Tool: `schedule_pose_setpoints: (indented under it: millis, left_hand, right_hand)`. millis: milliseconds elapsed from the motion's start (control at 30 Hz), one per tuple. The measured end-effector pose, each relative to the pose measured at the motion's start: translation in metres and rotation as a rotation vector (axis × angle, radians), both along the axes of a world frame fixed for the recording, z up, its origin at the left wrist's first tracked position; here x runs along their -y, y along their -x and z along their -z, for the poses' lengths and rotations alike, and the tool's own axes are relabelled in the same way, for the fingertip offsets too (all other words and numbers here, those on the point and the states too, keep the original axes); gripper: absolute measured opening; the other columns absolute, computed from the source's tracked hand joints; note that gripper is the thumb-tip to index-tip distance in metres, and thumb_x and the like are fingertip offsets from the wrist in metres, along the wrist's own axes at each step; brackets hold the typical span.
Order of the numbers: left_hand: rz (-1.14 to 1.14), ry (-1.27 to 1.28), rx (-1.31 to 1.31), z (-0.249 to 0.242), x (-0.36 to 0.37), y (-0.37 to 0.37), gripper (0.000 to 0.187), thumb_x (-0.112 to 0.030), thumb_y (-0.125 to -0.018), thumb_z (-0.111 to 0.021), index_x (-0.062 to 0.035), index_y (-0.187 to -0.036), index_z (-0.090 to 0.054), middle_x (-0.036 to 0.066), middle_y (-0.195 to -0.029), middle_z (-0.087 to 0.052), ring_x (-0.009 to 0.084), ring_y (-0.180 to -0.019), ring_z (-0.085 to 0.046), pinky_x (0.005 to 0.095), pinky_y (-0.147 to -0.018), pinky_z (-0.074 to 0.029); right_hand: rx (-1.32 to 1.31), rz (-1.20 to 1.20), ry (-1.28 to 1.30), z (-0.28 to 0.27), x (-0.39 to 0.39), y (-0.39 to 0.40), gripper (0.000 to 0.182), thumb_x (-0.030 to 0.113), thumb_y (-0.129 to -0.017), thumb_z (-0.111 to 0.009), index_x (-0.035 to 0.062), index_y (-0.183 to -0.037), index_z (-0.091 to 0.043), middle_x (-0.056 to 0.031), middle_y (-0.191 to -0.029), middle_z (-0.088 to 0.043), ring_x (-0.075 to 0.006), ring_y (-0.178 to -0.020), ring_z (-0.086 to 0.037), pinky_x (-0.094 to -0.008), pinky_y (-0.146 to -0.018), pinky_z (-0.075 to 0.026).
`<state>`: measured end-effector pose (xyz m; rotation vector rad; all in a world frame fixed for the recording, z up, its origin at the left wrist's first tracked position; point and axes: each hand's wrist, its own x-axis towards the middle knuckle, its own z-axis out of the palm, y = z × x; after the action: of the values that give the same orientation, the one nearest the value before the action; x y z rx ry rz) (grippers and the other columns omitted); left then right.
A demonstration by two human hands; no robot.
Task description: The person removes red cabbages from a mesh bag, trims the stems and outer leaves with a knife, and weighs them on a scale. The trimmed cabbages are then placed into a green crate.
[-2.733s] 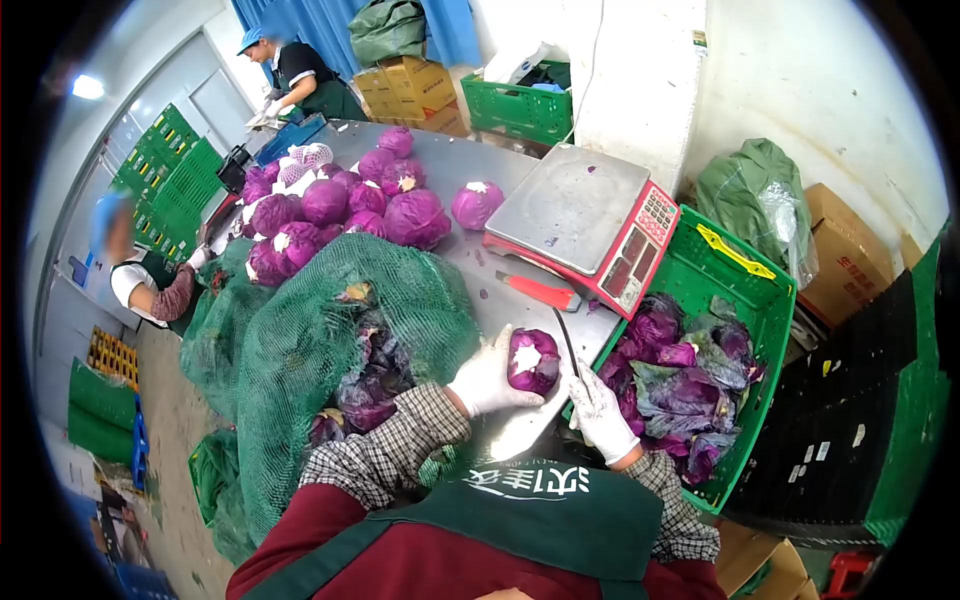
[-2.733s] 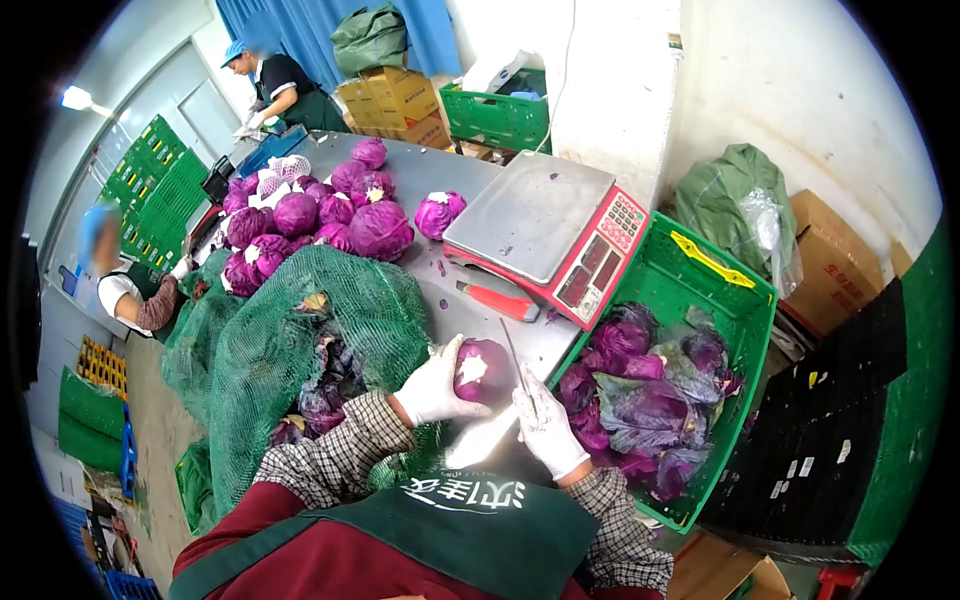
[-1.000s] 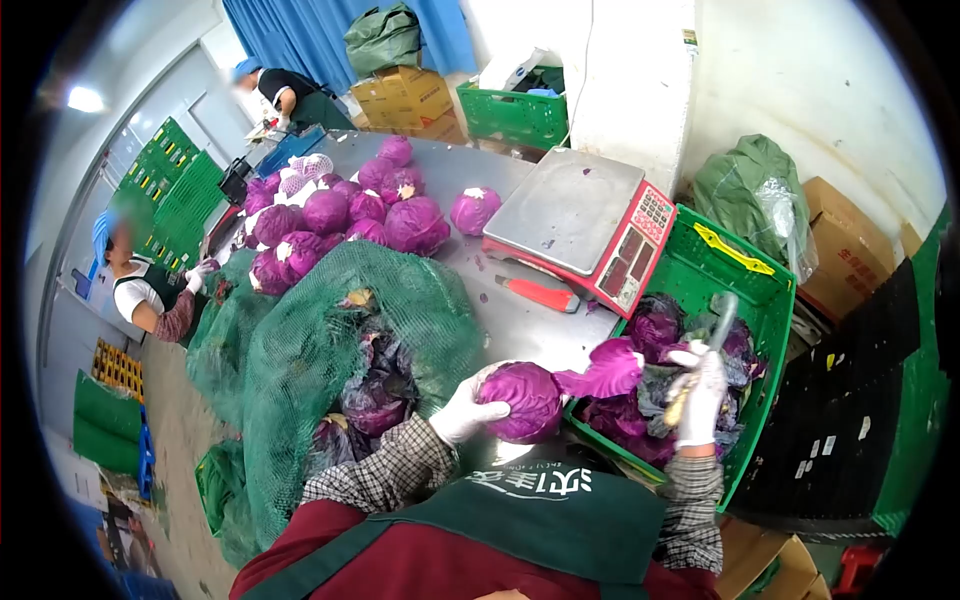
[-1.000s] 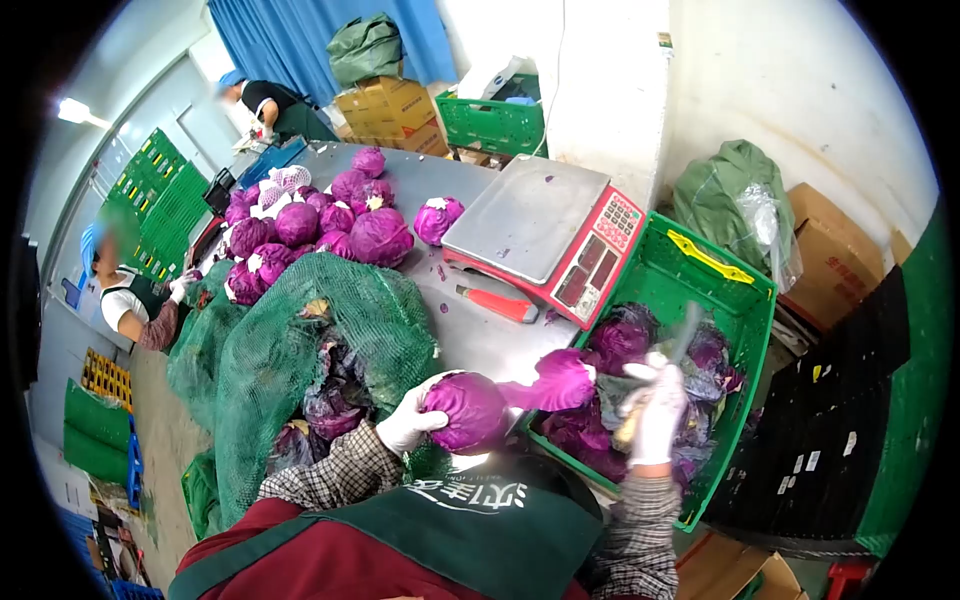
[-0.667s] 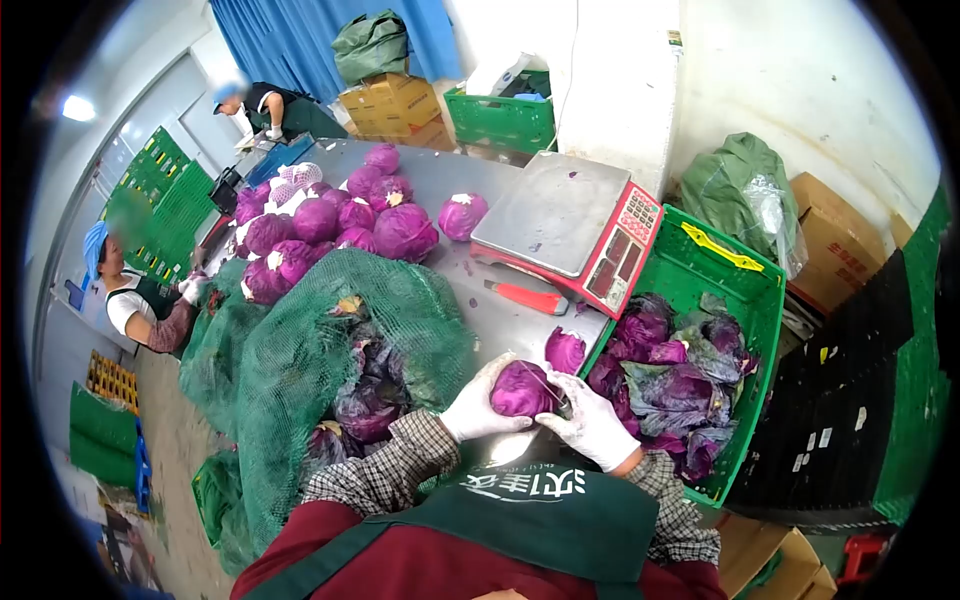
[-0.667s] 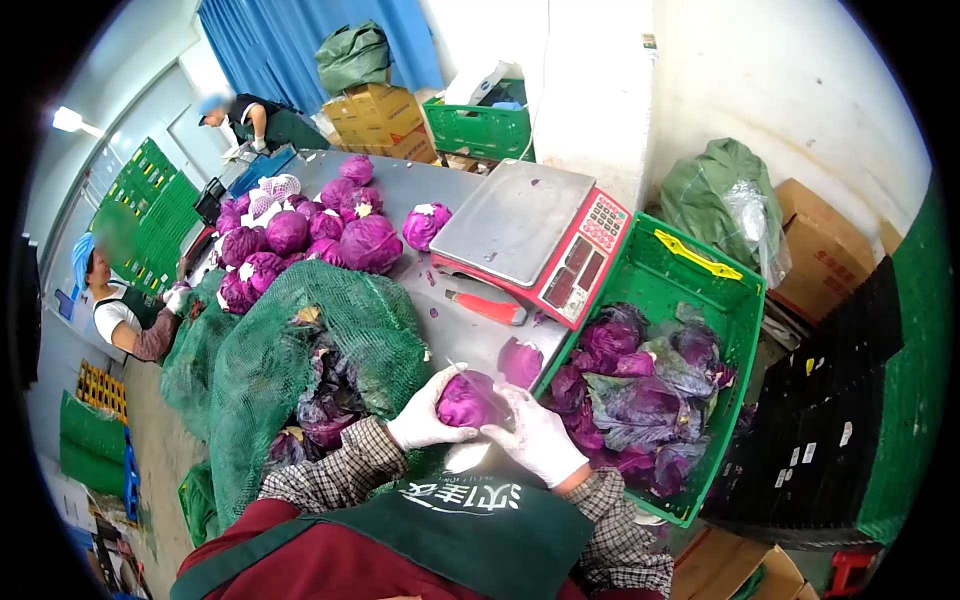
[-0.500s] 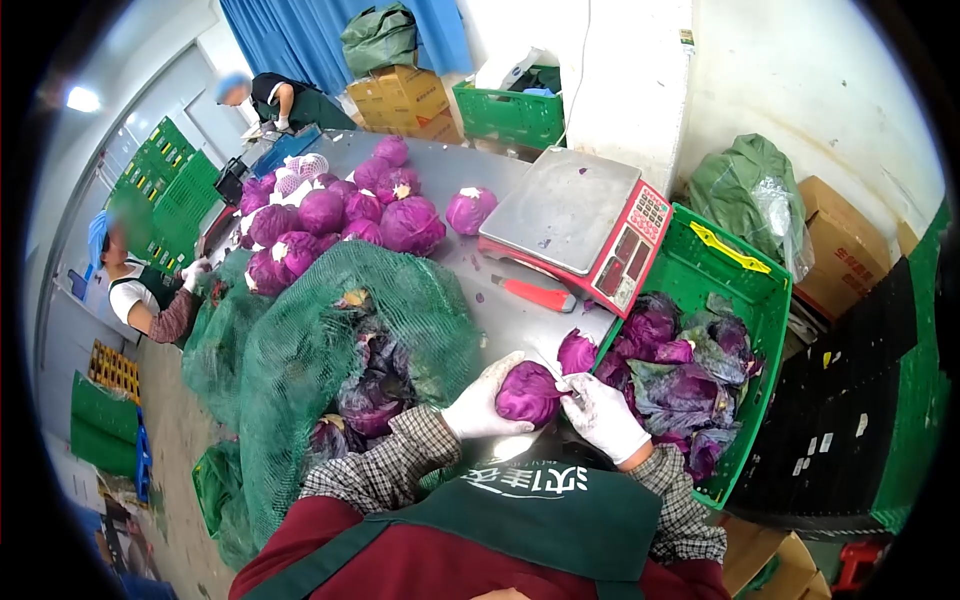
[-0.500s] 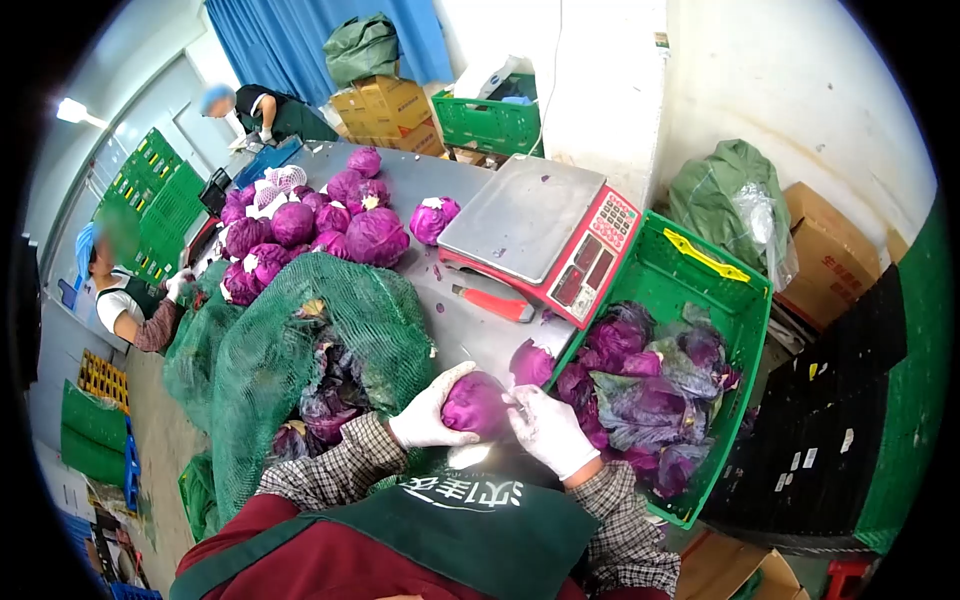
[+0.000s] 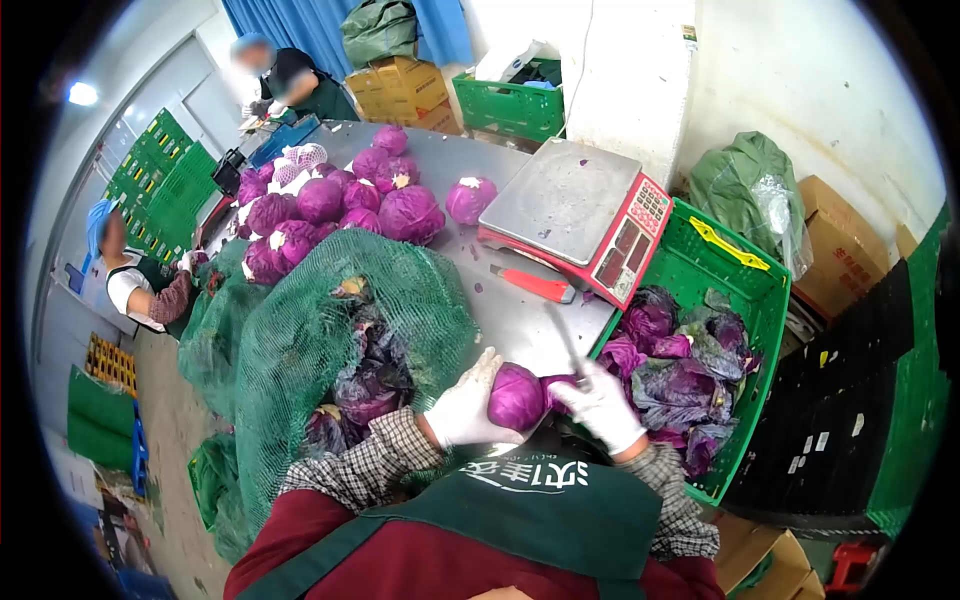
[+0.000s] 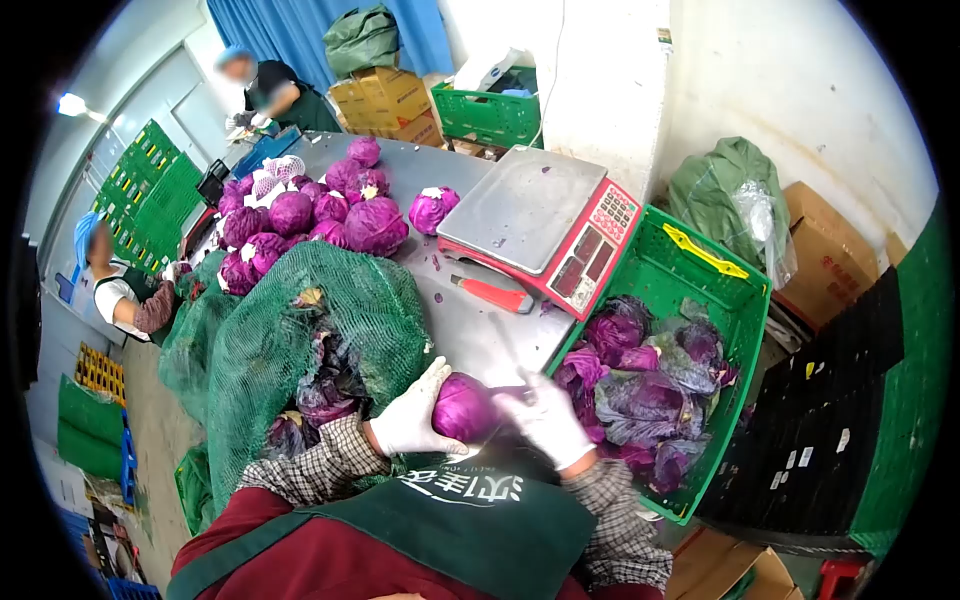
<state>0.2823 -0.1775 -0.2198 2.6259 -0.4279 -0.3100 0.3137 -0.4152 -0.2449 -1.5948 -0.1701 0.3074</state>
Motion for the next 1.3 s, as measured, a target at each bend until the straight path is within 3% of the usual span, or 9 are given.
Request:
schedule_pose_setpoints:
  millis: [100,167,300,367,533,633,833,1100,1300]
  left_hand:
    - [-0.050,0.073,0.017,0.009,-0.001,0.000,0.122,-0.055,-0.059,-0.082,0.0111,-0.142,-0.022,0.034,-0.145,-0.026,0.0406,-0.137,-0.030,0.0385,-0.114,-0.026]
    - [-0.110,0.245,-0.047,0.014,-0.010,-0.002,0.119,-0.052,-0.060,-0.082,0.0104,-0.142,-0.022,0.033,-0.143,-0.030,0.0398,-0.135,-0.034,0.0383,-0.113,-0.028]
    - [-0.517,1.282,-0.412,0.036,-0.022,-0.011,0.085,-0.033,-0.076,-0.075,0.0030,-0.140,-0.032,0.020,-0.134,-0.048,0.0300,-0.121,-0.053,0.0415,-0.102,-0.045]
    - [-0.592,1.608,-0.614,0.017,-0.017,-0.017,0.080,-0.039,-0.078,-0.072,-0.0059,-0.141,-0.035,0.015,-0.138,-0.046,0.0295,-0.123,-0.050,0.0485,-0.102,-0.045]
    - [-0.602,2.036,-0.824,-0.014,0.011,-0.030,0.084,-0.061,-0.078,-0.060,-0.0120,-0.142,-0.036,0.019,-0.140,-0.042,0.0391,-0.123,-0.048,0.0538,-0.099,-0.046]
    - [-0.410,2.183,-1.152,-0.012,0.014,-0.037,0.091,-0.069,-0.077,-0.051,-0.0110,-0.145,-0.032,0.022,-0.142,-0.039,0.0431,-0.126,-0.044,0.0560,-0.099,-0.044]
    - [-0.258,2.156,-1.318,-0.015,0.023,-0.059,0.090,-0.071,-0.077,-0.049,-0.0107,-0.143,-0.037,0.020,-0.139,-0.043,0.0414,-0.120,-0.049,0.0561,-0.096,-0.045]
    - [-0.440,1.270,-0.085,-0.043,0.041,-0.197,0.063,-0.022,-0.079,-0.077,-0.0030,-0.130,-0.045,0.012,-0.117,-0.058,0.0244,-0.104,-0.061,0.0400,-0.079,-0.057]
    - [-0.452,0.945,0.226,0.002,0.052,-0.289,0.081,-0.031,-0.072,-0.082,0.0048,-0.132,-0.041,0.017,-0.123,-0.055,0.0241,-0.111,-0.056,0.0352,-0.095,-0.048]
  right_hand:
    - [-0.184,-0.054,0.080,0.051,-0.015,0.004,0.051,0.022,-0.086,-0.072,-0.0093,-0.121,-0.051,-0.0032,-0.081,-0.055,-0.0048,-0.054,-0.047,-0.0223,-0.046,-0.040]
    - [0.086,-0.016,0.050,0.061,-0.015,0.002,0.045,0.020,-0.088,-0.069,-0.0116,-0.115,-0.052,-0.0041,-0.080,-0.056,-0.0061,-0.060,-0.048,-0.0232,-0.052,-0.041]
    - [0.291,0.111,0.221,0.036,0.015,-0.002,0.020,0.010,-0.088,-0.063,-0.0006,-0.104,-0.060,-0.0021,-0.078,-0.057,-0.0081,-0.063,-0.050,-0.0247,-0.058,-0.044]
    - [0.305,0.206,0.181,-0.017,0.039,0.004,0.018,0.009,-0.087,-0.063,0.0022,-0.103,-0.062,-0.0015,-0.078,-0.058,-0.0081,-0.063,-0.052,-0.0246,-0.058,-0.045]
    - [0.436,0.518,0.302,0.016,0.114,-0.027,0.023,0.000,-0.087,-0.058,-0.0028,-0.109,-0.060,-0.0106,-0.102,-0.063,-0.0191,-0.097,-0.061,-0.0278,-0.089,-0.046]
    - [0.599,0.591,0.451,0.011,0.120,-0.031,0.038,0.005,-0.085,-0.064,-0.0004,-0.122,-0.056,-0.0130,-0.107,-0.060,-0.0244,-0.098,-0.059,-0.0298,-0.088,-0.046]
    - [0.218,0.243,-0.081,-0.025,0.047,-0.018,0.039,0.007,-0.089,-0.064,0.0011,-0.126,-0.054,-0.0042,-0.109,-0.064,-0.0038,-0.061,-0.052,-0.0202,-0.051,-0.045]
    - [-0.177,0.069,-0.165,0.011,0.021,0.040,0.030,0.015,-0.093,-0.062,0.0010,-0.118,-0.057,0.0008,-0.083,-0.059,-0.0035,-0.059,-0.051,-0.0195,-0.052,-0.044]
    - [-0.329,0.183,-0.414,0.035,0.036,0.067,0.035,0.017,-0.092,-0.063,-0.0021,-0.121,-0.056,-0.0068,-0.099,-0.069,-0.0043,-0.061,-0.052,-0.0195,-0.055,-0.042]
